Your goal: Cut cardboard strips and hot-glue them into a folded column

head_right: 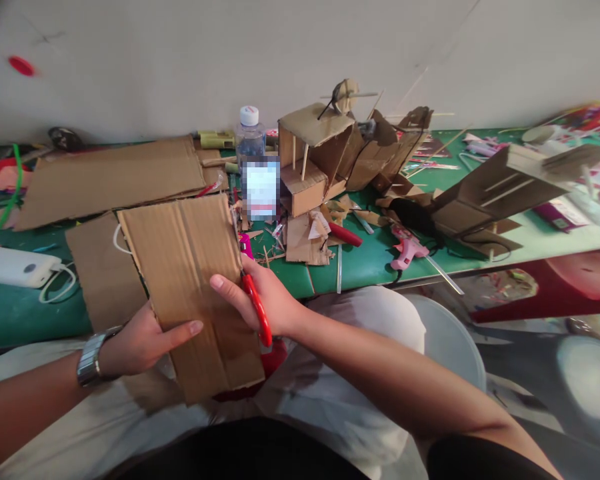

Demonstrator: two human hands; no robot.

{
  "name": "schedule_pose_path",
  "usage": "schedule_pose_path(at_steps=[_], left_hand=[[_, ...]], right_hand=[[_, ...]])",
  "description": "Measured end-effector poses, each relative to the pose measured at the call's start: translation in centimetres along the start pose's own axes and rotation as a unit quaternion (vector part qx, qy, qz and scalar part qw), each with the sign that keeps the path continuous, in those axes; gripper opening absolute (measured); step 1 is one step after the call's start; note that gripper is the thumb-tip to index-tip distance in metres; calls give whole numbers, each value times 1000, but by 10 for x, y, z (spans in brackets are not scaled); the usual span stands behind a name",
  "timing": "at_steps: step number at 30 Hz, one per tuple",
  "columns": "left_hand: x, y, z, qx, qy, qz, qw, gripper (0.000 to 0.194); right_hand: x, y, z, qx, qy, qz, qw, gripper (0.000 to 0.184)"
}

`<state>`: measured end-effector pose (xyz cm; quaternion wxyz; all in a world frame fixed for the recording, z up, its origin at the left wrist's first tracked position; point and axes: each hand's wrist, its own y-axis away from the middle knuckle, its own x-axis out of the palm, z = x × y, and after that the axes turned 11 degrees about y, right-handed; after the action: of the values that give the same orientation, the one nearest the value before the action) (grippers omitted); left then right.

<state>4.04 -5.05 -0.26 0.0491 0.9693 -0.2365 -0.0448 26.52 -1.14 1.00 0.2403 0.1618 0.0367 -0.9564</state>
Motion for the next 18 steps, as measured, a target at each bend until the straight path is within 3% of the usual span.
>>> schedule_pose_path(at_steps=[7, 13, 18], left_hand=[[-19, -5, -10, -20, -2, -140, 990, 56], [-20, -4, -8, -17, -4, -110, 994, 49], [-16, -4, -6, -3, -33, -112, 993, 56]], right_hand=[[0, 5, -2, 21, 61, 12, 998, 40], [2, 4, 0, 48, 94, 31, 994, 45], [6, 3, -3, 52, 99, 15, 994, 48]])
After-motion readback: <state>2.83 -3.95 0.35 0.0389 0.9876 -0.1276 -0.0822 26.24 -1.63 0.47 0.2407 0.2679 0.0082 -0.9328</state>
